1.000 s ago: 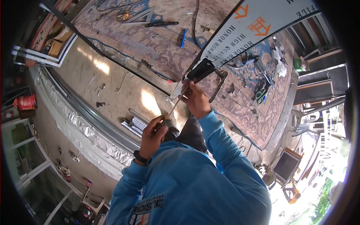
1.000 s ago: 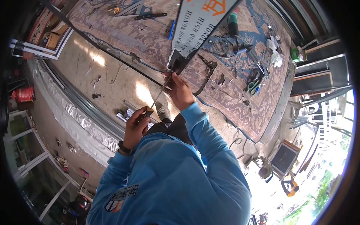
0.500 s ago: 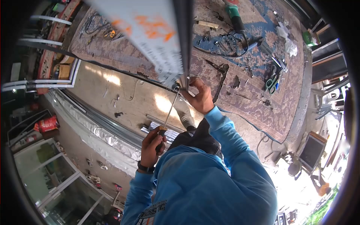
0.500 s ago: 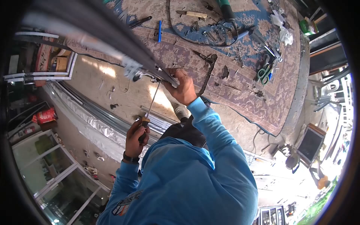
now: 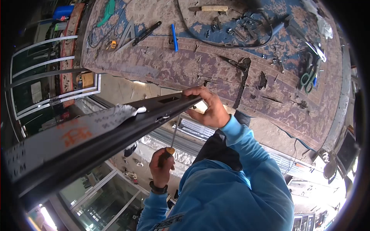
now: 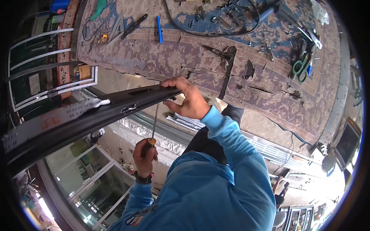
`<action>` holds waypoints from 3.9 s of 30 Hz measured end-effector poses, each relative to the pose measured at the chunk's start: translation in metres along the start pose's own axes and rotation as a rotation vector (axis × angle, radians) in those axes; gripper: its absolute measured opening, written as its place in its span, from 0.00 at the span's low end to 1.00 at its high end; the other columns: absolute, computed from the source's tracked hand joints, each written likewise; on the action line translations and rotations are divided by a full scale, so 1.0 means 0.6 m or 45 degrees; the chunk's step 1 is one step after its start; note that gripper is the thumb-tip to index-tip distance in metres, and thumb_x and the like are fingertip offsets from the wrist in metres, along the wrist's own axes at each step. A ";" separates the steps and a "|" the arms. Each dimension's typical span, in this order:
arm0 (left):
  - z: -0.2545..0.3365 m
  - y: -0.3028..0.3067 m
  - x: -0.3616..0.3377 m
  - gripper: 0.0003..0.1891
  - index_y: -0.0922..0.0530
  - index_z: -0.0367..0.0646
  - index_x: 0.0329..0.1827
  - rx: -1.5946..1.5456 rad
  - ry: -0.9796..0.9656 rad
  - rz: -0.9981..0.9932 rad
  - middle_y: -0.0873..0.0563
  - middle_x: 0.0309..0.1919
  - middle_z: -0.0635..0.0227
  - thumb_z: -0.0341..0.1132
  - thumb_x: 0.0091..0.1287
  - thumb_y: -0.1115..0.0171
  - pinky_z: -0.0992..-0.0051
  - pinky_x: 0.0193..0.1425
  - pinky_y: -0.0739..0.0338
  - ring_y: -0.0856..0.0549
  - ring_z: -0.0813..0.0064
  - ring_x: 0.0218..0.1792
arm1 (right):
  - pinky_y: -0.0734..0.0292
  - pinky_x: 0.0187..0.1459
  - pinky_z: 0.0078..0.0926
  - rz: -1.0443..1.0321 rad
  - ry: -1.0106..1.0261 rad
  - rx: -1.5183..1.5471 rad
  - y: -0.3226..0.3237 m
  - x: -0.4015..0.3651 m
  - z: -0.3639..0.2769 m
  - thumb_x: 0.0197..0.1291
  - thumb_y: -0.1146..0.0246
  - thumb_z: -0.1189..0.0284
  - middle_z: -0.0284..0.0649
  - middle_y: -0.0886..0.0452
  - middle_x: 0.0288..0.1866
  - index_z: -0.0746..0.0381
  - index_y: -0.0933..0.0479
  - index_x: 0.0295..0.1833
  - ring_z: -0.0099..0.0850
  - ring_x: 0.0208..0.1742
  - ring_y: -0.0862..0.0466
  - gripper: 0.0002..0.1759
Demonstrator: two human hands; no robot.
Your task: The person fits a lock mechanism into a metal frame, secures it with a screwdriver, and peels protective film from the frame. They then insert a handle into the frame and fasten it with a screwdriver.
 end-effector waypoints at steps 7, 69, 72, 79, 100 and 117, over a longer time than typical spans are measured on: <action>0.010 -0.003 0.003 0.16 0.20 0.33 0.65 -0.042 0.169 0.009 0.10 0.45 0.64 0.32 0.79 0.34 0.75 0.51 0.16 0.11 0.77 0.43 | 0.16 0.60 0.41 -0.089 0.177 -0.131 0.018 0.015 0.012 0.54 0.19 0.76 0.46 0.12 0.55 0.62 0.17 0.62 0.47 0.57 0.13 0.29; -0.038 0.049 0.029 0.18 0.25 0.42 0.69 -0.469 -0.019 -0.460 0.18 0.34 0.72 0.33 0.80 0.34 0.79 0.35 0.22 0.19 0.82 0.31 | 0.24 0.57 0.34 0.523 -0.342 1.011 -0.174 -0.123 0.033 0.74 0.41 0.68 0.37 0.15 0.50 0.60 0.20 0.54 0.30 0.49 0.17 0.10; -0.042 0.052 0.027 0.18 0.25 0.41 0.69 -0.392 -0.042 -0.454 0.18 0.36 0.71 0.33 0.80 0.34 0.78 0.36 0.22 0.19 0.82 0.31 | 0.22 0.58 0.36 0.671 -0.361 0.878 -0.134 -0.125 0.036 0.71 0.40 0.75 0.40 0.15 0.47 0.63 0.20 0.50 0.31 0.48 0.16 0.06; -0.015 0.059 0.010 0.20 0.28 0.39 0.70 -0.351 -0.266 -0.354 0.18 0.39 0.69 0.31 0.80 0.36 0.78 0.40 0.21 0.20 0.82 0.33 | 0.23 0.69 0.42 0.495 0.188 -0.235 -0.093 -0.042 -0.077 0.56 0.22 0.73 0.48 0.22 0.69 0.65 0.31 0.76 0.41 0.68 0.18 0.43; 0.193 0.069 -0.069 0.20 0.18 0.35 0.68 0.552 -0.895 0.171 0.10 0.50 0.57 0.23 0.73 0.30 0.70 0.52 0.15 0.11 0.71 0.47 | 0.16 0.44 0.35 0.322 0.345 -0.363 -0.083 0.069 -0.231 0.48 0.21 0.74 0.49 0.13 0.37 0.67 0.17 0.46 0.43 0.38 0.11 0.20; 0.238 0.087 -0.072 0.19 0.22 0.39 0.67 0.646 -0.753 0.159 0.17 0.31 0.68 0.31 0.76 0.31 0.76 0.24 0.28 0.21 0.77 0.23 | 0.19 0.41 0.34 0.276 0.494 -0.471 -0.067 0.072 -0.231 0.52 0.17 0.73 0.47 0.16 0.38 0.67 0.20 0.45 0.40 0.36 0.14 0.20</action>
Point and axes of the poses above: each hand's wrist, its own x-axis towards the middle knuckle, its own y-axis out of the back of the hand, z = x × y, the point moved 1 cm from there along x, towards the middle knuckle
